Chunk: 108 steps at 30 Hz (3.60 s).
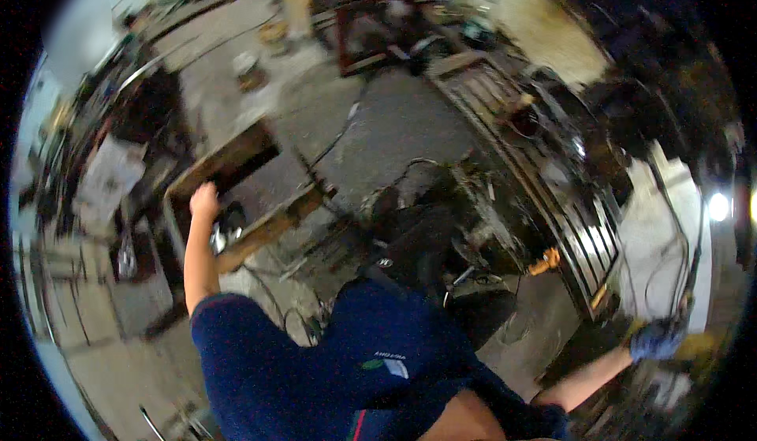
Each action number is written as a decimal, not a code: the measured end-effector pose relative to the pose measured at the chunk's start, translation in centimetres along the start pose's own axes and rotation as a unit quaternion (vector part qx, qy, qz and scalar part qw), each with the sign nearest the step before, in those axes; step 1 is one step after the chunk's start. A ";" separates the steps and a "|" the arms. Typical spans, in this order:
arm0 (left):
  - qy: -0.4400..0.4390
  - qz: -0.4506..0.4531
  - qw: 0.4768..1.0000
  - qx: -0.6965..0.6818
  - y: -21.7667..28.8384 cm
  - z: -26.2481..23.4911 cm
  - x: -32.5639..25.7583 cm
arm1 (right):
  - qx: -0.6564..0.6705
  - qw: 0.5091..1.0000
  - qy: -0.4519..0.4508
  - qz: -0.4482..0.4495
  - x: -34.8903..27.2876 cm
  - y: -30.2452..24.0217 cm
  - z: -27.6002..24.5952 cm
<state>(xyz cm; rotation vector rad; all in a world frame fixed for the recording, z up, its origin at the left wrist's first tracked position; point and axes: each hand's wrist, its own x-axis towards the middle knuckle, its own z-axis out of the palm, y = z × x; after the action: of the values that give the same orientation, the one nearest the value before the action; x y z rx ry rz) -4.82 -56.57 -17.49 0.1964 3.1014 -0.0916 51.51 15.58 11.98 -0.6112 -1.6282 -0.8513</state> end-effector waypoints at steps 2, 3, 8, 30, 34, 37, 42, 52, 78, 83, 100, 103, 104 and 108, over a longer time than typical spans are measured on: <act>-0.075 0.027 0.993 0.082 1.8 -0.3 1.5 | 0.040 0.994 -0.031 0.096 -0.7 1.6 -1.1; -0.072 0.083 0.986 0.126 0.5 2.1 3.3 | 0.142 0.969 -0.039 0.199 -0.5 2.1 -1.5; -0.036 0.136 0.972 0.188 -5.5 7.7 4.7 | 0.313 0.861 0.092 0.390 1.3 -0.4 0.6; -0.238 0.127 0.592 -0.760 33.6 -18.9 0.2 | 0.377 0.866 0.088 0.318 10.2 -3.0 -1.8; -0.379 0.143 0.406 -0.819 45.4 -18.0 -3.1 | 0.486 0.804 0.083 0.334 12.2 -1.3 -0.8; -0.599 0.205 0.218 -0.742 49.9 -15.3 -1.5 | 0.412 0.846 0.123 0.315 16.2 -1.1 -1.0; -0.664 0.179 0.128 -0.714 53.3 -16.6 -5.8 | 0.423 0.842 0.109 0.315 21.2 2.5 3.9; -0.524 0.159 0.470 -0.692 53.1 -15.7 -5.7 | 0.271 0.892 0.044 0.358 6.0 -4.0 -3.9; -0.519 0.186 0.581 -0.599 50.9 -9.6 -3.7 | 0.260 0.738 -0.268 0.562 -18.8 -19.4 0.8; -0.518 0.190 0.580 -0.599 50.2 -8.4 -2.8 | 0.374 0.688 -0.455 0.424 -10.9 -17.9 -3.0; -0.422 0.238 0.531 -0.695 43.6 -11.5 -3.4 | 0.321 0.660 -0.663 0.149 -3.4 -25.0 -1.1; -0.389 0.278 0.603 -0.639 42.8 -11.7 -3.4 | 0.196 0.630 -0.720 0.217 -4.4 -20.5 2.3; -0.378 0.286 0.618 -0.627 42.4 -11.4 -3.7 | 0.137 0.661 -0.712 0.190 -4.8 -19.3 3.7; -0.297 0.352 0.671 -0.582 43.5 -12.1 -4.3 | 0.085 0.654 -0.713 0.238 -5.4 -17.4 8.9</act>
<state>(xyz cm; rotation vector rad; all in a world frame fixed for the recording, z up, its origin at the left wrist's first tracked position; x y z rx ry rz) 4.58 -13.27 -7.73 0.9698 1.7039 1.4149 34.01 12.48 2.31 -1.7268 -2.6210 0.4513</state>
